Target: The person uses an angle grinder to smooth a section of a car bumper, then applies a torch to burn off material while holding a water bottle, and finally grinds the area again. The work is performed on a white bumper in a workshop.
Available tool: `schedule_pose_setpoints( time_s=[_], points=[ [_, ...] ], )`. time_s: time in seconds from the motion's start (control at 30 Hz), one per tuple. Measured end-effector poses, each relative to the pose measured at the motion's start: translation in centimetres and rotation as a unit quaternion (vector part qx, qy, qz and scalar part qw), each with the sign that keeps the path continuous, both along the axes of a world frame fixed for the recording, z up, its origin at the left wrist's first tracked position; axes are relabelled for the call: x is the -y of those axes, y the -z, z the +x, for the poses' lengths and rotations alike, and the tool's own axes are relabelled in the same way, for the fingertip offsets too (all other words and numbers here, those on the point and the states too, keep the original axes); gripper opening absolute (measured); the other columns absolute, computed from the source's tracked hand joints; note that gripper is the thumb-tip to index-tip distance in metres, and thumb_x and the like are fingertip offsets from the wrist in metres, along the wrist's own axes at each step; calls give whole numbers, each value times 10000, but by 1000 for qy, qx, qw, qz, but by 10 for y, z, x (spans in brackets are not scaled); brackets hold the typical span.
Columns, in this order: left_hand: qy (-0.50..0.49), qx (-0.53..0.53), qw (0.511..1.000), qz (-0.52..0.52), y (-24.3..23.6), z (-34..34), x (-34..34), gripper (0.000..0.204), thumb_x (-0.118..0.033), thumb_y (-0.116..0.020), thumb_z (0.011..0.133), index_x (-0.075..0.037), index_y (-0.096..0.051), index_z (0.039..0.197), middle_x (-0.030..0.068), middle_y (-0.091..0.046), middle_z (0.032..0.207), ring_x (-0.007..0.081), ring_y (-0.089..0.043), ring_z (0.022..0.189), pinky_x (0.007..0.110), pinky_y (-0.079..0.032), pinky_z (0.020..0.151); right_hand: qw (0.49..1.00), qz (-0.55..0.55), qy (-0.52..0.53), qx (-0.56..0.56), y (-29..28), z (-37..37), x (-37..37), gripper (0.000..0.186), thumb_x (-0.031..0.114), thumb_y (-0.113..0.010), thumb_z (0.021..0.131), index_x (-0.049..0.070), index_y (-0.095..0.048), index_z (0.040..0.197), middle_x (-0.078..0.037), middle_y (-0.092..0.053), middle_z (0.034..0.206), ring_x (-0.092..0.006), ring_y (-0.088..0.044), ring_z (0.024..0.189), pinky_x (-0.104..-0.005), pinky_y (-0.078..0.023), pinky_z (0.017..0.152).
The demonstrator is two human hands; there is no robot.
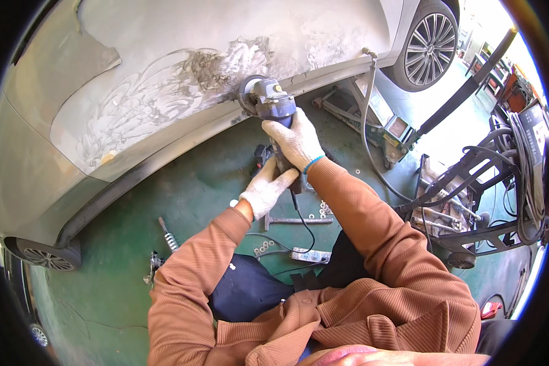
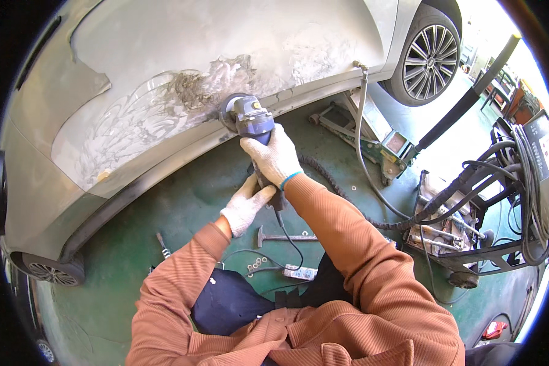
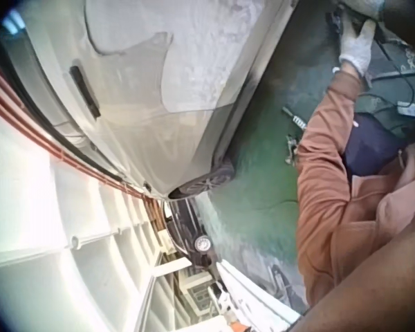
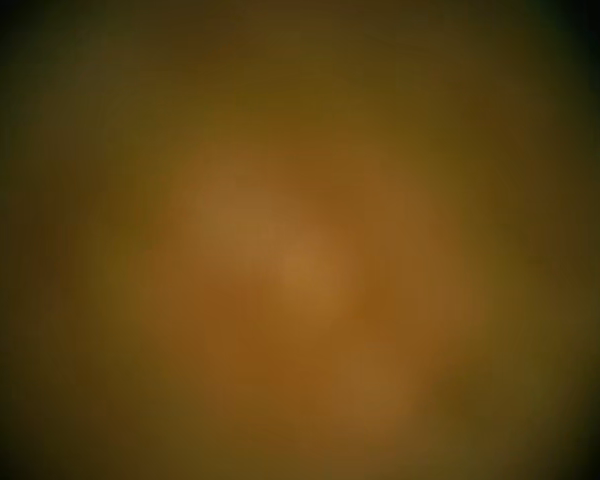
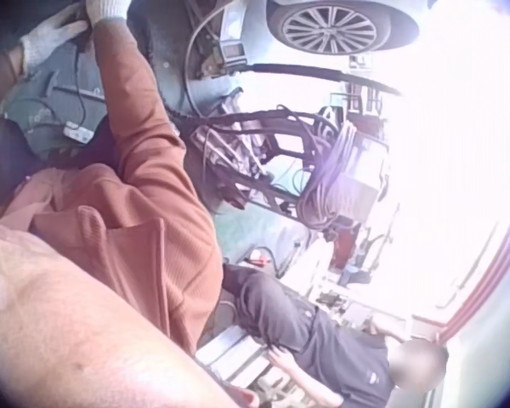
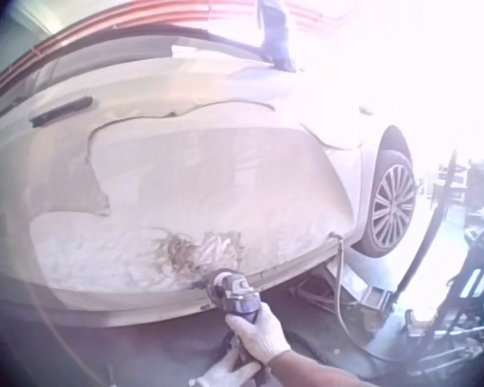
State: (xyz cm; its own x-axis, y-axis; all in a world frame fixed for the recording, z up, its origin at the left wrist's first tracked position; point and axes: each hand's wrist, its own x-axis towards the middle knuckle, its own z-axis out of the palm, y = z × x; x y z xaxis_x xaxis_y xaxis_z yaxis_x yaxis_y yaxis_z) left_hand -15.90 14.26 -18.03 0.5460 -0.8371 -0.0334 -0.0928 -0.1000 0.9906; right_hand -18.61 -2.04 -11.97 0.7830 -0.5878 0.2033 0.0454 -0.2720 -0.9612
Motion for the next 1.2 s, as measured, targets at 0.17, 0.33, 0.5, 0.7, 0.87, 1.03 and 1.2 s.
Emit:
schedule_pose_setpoints(
  time_s=[0.17,0.33,0.5,0.7,0.87,1.03,1.2],
  points=[
    [-72,47,995,-42,0,10,2,783,-359,-707,1088,32,-345,1663,226,-537,1609,280,-520,1493,374,-371,1257,993,21,72,87,-17,38,33,462,312,-807,917,-10,-613,1185,-61,-707,868,-148,-659,725,-334,-557,680],
    [-88,-21,992,-89,6,26,10,813,-348,-739,1068,7,-329,1673,184,-568,1564,240,-560,1429,358,-445,1192,999,-17,-10,43,-22,36,28,671,430,-818,853,-27,-621,1302,-256,-758,1113,-367,-745,1072,-430,-564,971],
    [-25,-191,976,-105,16,43,-5,721,-488,-883,906,-82,-610,1435,42,-717,1235,153,-673,1092,340,-547,935,993,15,-109,42,-10,40,-21,686,418,-840,847,-16,-630,1336,-214,-754,1164,-332,-733,1099,-404,-557,1002],
    [-39,-125,991,-27,-19,39,-68,526,-254,-861,876,-39,-682,1321,45,-730,1137,166,-672,1020,338,-541,930,946,71,-317,10,29,18,-7,555,455,-779,990,-5,-722,1296,-118,-766,1051,-174,-712,917,-353,-595,830],
    [-155,20,962,226,52,39,-186,579,-246,-905,806,-25,-688,1295,42,-726,1094,143,-643,955,336,-539,884,846,-216,-412,-262,27,-1,12,645,554,-730,903,-42,-805,1137,-176,-791,920,-269,-745,829,-393,-595,827],
    [-275,-60,875,393,149,43,-250,653,-389,-930,769,-15,-724,1264,147,-770,1106,262,-730,948,397,-577,887,858,-240,-332,-310,35,1,29,576,505,-732,911,-29,-793,1119,-148,-767,872,-239,-729,797,-373,-587,767],
    [-359,60,699,616,211,63,-260,708,-493,-890,769,-55,-717,1297,228,-760,1305,395,-729,1241,484,-569,1059,830,-215,-317,-406,69,-2,44,503,430,-742,943,-38,-753,1126,-82,-731,829,-173,-691,749,-328,-565,679]
  ],
)
